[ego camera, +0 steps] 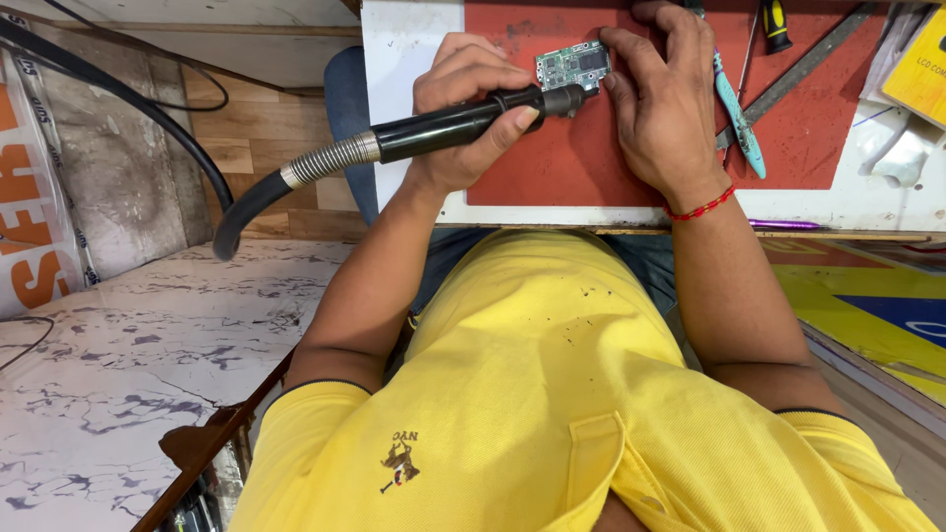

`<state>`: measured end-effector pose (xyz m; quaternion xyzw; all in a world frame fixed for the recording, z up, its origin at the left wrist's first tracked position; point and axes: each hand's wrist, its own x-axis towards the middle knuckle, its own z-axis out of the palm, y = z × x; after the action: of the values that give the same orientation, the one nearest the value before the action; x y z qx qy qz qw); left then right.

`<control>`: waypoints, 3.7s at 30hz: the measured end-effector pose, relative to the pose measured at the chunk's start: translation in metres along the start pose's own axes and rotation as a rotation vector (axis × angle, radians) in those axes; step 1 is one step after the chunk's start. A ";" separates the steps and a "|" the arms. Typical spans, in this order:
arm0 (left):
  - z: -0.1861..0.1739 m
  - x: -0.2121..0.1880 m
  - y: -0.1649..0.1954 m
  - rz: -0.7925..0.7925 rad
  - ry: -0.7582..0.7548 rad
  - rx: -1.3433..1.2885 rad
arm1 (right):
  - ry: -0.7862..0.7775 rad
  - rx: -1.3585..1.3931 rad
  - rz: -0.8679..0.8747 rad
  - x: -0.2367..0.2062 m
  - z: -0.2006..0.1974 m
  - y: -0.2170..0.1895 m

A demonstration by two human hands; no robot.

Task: The person works on a small circuit board placed on a red mat. They use a small tool to scrape or clean the board's surface, then apply heat with a hot air gun to specific areas. The person continues to scrape and heat the board throughout the clip.

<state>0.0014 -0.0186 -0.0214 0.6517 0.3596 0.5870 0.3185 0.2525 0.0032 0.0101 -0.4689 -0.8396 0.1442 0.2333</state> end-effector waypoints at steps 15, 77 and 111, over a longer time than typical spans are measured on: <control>0.005 -0.001 0.001 -0.029 0.119 0.045 | -0.004 -0.008 -0.005 0.000 0.000 0.001; 0.005 -0.012 0.002 -0.067 0.148 0.033 | -0.011 -0.044 0.033 -0.004 -0.003 0.009; 0.004 -0.008 0.007 -0.018 0.020 0.104 | -0.049 -0.053 -0.033 -0.002 -0.007 0.007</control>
<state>0.0056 -0.0286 -0.0204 0.6581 0.3987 0.5711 0.2860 0.2619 0.0049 0.0123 -0.4575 -0.8561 0.1296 0.2023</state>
